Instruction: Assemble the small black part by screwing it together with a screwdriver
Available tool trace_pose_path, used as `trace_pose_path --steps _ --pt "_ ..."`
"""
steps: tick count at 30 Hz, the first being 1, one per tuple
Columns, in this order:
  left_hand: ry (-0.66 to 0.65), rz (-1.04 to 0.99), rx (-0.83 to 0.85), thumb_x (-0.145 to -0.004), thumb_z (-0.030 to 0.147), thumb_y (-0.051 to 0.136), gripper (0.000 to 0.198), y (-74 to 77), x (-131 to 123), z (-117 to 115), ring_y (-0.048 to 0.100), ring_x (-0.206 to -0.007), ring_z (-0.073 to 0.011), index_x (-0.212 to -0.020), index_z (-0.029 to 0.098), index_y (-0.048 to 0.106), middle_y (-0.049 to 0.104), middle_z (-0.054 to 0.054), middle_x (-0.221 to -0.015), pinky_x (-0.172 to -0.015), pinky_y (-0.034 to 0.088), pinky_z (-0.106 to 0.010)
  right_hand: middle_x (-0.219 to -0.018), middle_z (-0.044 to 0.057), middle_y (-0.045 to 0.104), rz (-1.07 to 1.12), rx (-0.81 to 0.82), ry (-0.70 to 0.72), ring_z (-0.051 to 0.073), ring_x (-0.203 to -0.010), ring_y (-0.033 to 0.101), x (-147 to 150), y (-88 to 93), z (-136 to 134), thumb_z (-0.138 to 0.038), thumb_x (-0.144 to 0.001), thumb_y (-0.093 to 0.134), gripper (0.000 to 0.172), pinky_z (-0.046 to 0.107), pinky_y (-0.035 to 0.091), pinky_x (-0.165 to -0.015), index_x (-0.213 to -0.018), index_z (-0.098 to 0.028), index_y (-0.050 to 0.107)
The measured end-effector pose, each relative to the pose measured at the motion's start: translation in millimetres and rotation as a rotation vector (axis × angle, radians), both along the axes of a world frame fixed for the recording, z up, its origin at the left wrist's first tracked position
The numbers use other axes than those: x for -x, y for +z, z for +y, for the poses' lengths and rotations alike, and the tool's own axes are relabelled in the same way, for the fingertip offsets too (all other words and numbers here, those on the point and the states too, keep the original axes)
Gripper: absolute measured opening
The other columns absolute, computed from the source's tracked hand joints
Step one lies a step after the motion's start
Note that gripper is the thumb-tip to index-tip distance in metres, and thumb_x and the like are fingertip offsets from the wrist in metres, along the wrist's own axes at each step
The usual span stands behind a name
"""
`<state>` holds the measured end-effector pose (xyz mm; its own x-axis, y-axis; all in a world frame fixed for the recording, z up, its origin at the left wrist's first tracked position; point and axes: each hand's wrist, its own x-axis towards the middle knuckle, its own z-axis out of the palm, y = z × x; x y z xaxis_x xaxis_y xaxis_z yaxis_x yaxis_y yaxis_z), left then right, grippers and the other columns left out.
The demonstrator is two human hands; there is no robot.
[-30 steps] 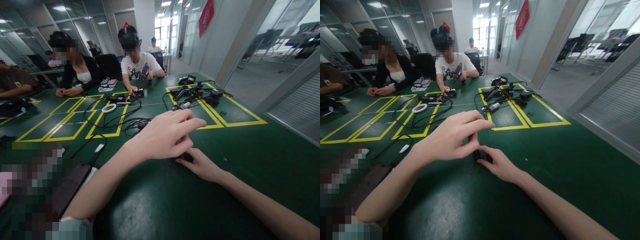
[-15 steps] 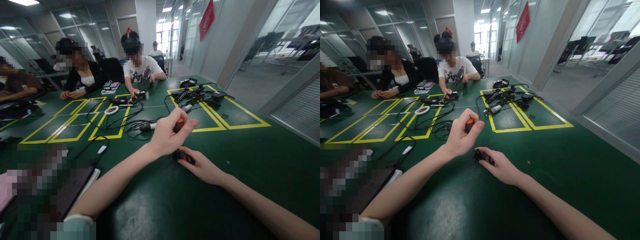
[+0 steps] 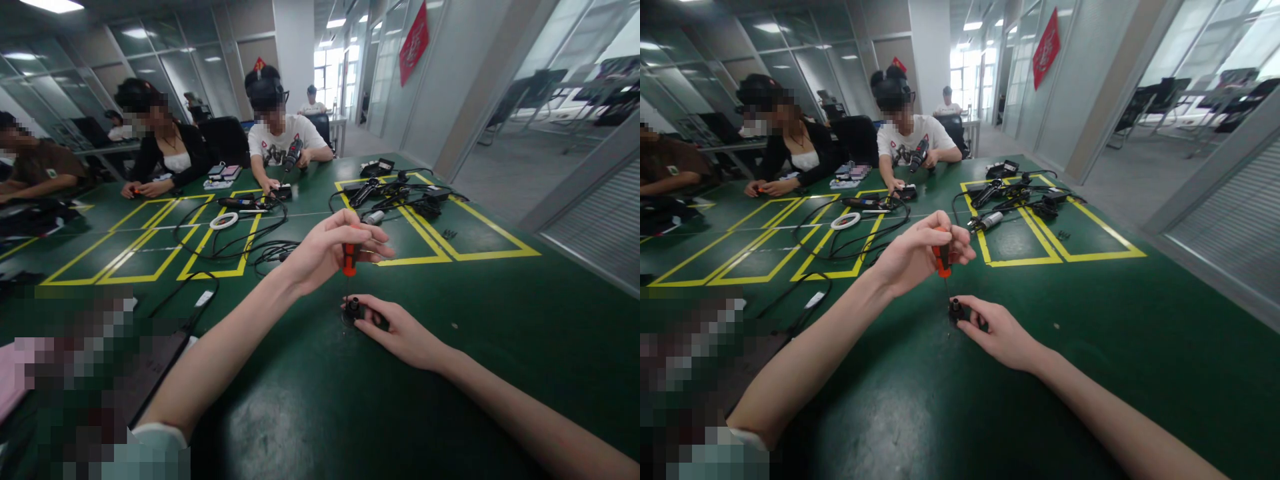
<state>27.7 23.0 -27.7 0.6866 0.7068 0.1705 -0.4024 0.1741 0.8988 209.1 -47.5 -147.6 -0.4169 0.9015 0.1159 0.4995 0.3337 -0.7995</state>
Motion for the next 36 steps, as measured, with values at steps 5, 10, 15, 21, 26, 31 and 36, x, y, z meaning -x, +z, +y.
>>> trace_pose_path --steps 5,10,15,21,26,31,36 --pt "0.042 0.042 -0.011 -0.089 0.033 0.064 0.021 3.3 4 4 0.032 -0.04 -0.0033 -0.082 0.019 0.049 0.055 0.007 -0.063 -0.049 0.033 -0.022 -0.074 -0.002 0.057 -0.001 -0.004 0.003 0.015 -0.065 0.052 1 0.2 0 -0.033 -0.097 0.055 0.041 0.027 0.043 -0.064 -0.134 -0.018 0.064" --pt "-0.002 0.124 0.011 -0.093 0.043 0.053 0.031 6.1 9 8 0.05 -0.058 -0.0138 -0.077 0.018 0.062 0.057 -0.003 -0.068 -0.062 0.047 -0.032 -0.075 -0.001 0.058 -0.009 -0.005 -0.004 0.015 -0.066 0.052 1 -0.1 0 -0.035 -0.098 0.055 0.04 0.027 0.043 -0.065 -0.132 -0.017 0.065" --pt "-0.041 0.118 0.022 -0.08 0.036 0.072 0.023 5.3 8 8 0.066 -0.083 -0.0173 -0.08 0.017 0.058 0.066 -0.004 -0.085 -0.081 0.054 -0.031 -0.074 -0.001 0.057 0.004 0.005 -0.005 0.014 -0.065 0.051 1 0.3 0 -0.035 -0.098 0.056 0.039 0.026 0.042 -0.062 -0.131 -0.018 0.065" --pt "-0.023 0.115 -0.034 -0.077 0.031 0.074 0.029 5.8 8 5 0.043 -0.052 -0.0063 -0.086 0.021 0.048 0.061 0.004 -0.075 -0.057 0.038 -0.024 -0.074 -0.002 0.056 0.009 0.005 0.002 0.014 -0.065 0.051 1 1.0 0 -0.034 -0.097 0.056 0.038 0.027 0.042 -0.065 -0.13 -0.016 0.066" --pt "-0.078 0.139 -0.089 -0.09 0.046 0.053 0.033 8.2 13 9 0.053 -0.062 -0.0149 -0.081 0.016 0.063 0.061 -0.005 -0.071 -0.067 0.047 -0.033 -0.073 -0.002 0.056 0.002 -0.007 0.003 0.015 -0.065 0.052 1 -0.1 0 -0.033 -0.097 0.056 0.039 0.028 0.043 -0.065 -0.13 -0.016 0.066" --pt "-0.149 0.141 -0.044 -0.082 0.035 0.074 0.023 7.6 15 10 0.069 -0.092 -0.0197 -0.08 0.017 0.059 0.072 -0.008 -0.098 -0.088 0.054 -0.034 -0.074 -0.001 0.057 0.002 -0.011 -0.003 0.015 -0.066 0.051 1 1.1 0 -0.034 -0.097 0.056 0.038 0.028 0.044 -0.066 -0.129 -0.017 0.066" --pt "-0.094 0.148 -0.016 -0.08 0.036 0.077 0.03 7.8 12 6 0.05 -0.051 -0.0076 -0.082 0.019 0.052 0.067 0.001 -0.077 -0.056 0.041 -0.024 -0.074 -0.001 0.057 -0.004 0.006 -0.006 0.015 -0.066 0.052 1 3.2 -1 -0.037 -0.098 0.056 0.039 0.026 0.042 -0.061 -0.13 -0.018 0.066"
